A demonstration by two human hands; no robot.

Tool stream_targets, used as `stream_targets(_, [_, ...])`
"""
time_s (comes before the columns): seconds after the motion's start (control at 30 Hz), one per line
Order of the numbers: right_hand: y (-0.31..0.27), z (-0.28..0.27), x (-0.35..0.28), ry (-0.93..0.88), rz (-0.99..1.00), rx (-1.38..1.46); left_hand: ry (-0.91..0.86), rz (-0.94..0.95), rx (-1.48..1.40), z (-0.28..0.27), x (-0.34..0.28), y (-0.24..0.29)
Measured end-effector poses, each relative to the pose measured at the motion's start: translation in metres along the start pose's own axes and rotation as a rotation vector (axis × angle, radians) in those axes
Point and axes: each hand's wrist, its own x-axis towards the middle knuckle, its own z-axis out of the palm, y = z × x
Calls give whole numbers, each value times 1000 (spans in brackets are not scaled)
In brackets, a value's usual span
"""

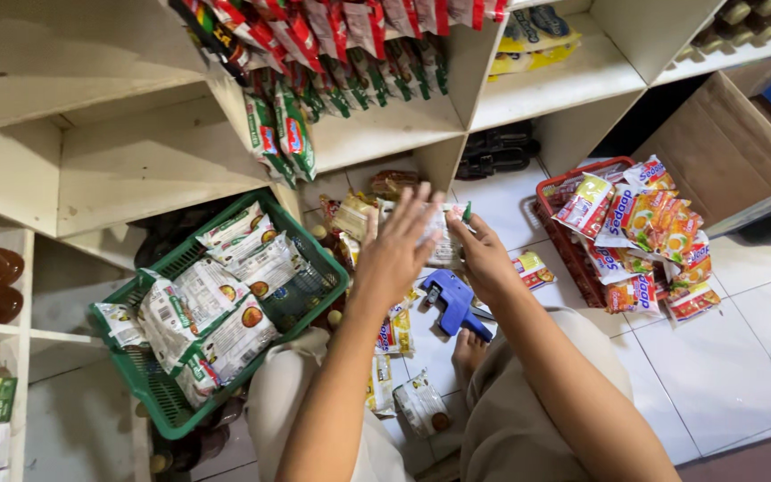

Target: The person organizes instant noodle packets by picking them up from a crate and the floor, turning them over by hand, and arranging them on shelf racks and inside the plastic crate.

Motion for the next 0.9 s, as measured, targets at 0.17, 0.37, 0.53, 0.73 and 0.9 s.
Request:
stream_targets(0.17, [-15, -4, 11, -16, -58, 31, 123, -185, 97, 4, -16, -49])
stream_targets(0.37, [-21, 0, 29, -27, 15, 77, 308, -370, -488, -8, -18, -51])
stream_targets(0.53, [-7, 9, 41, -82, 19, -34, 225, -499, -1086, 1, 9, -55])
stream_targets(0.73, [-19, 29, 43, -83, 89, 16, 459, -530, -1548, 19, 14, -68])
stream_targets(0.9, [-10, 13, 57, -64, 74, -60, 546, -573, -1574, 24, 19, -74])
